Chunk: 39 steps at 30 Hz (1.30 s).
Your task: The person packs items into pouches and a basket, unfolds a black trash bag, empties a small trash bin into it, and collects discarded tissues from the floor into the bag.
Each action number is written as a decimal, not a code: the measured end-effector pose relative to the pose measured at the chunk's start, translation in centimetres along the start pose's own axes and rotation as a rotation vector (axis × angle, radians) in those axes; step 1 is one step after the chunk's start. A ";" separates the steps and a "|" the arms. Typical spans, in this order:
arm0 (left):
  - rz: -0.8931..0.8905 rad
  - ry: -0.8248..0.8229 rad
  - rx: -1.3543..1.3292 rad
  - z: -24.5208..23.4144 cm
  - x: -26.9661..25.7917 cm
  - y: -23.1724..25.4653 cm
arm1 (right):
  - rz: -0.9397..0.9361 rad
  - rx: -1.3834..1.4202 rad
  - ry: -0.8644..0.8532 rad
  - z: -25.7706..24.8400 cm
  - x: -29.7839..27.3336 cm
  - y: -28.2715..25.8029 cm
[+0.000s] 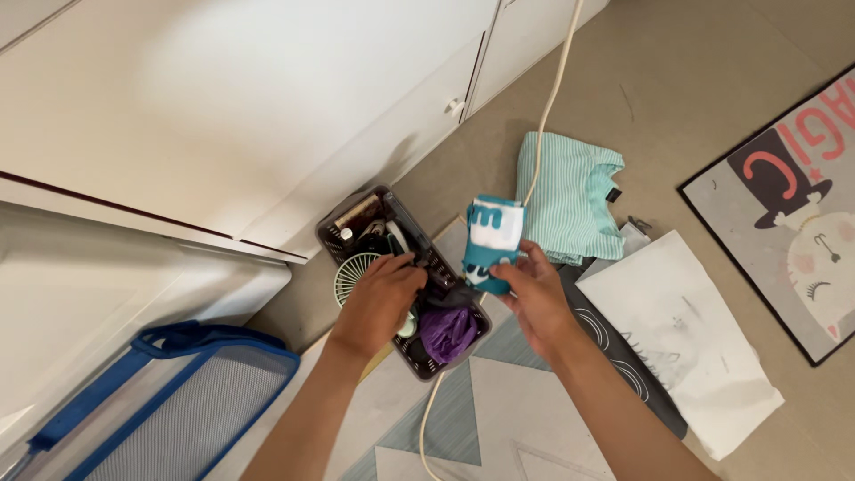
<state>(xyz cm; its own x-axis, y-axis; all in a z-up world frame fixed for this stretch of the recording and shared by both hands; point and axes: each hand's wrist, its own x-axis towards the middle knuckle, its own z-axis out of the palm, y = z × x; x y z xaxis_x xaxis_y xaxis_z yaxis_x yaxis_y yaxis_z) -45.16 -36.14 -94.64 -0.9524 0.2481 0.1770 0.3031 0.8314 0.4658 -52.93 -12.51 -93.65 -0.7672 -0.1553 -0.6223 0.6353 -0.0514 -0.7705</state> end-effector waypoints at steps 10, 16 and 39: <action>-0.696 0.712 -1.651 0.5 0.2 -4.1 | -0.063 0.095 -0.008 1.1 1.6 -0.9; -0.386 0.442 -2.164 1.9 -3.1 -8.3 | -0.215 -0.212 -0.042 2.2 2.7 1.9; -0.015 0.299 -2.353 4.2 -4.6 -9.1 | -0.652 -1.060 0.172 7.7 -2.3 4.9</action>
<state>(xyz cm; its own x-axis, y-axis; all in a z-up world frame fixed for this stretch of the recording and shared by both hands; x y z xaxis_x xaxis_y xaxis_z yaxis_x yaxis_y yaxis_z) -43.69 -42.75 -103.29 -0.9904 0.0210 0.1366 0.0126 -0.9705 0.2408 -47.37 -20.01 -94.97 -0.9638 -0.2646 -0.0326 -0.1873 0.7591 -0.6235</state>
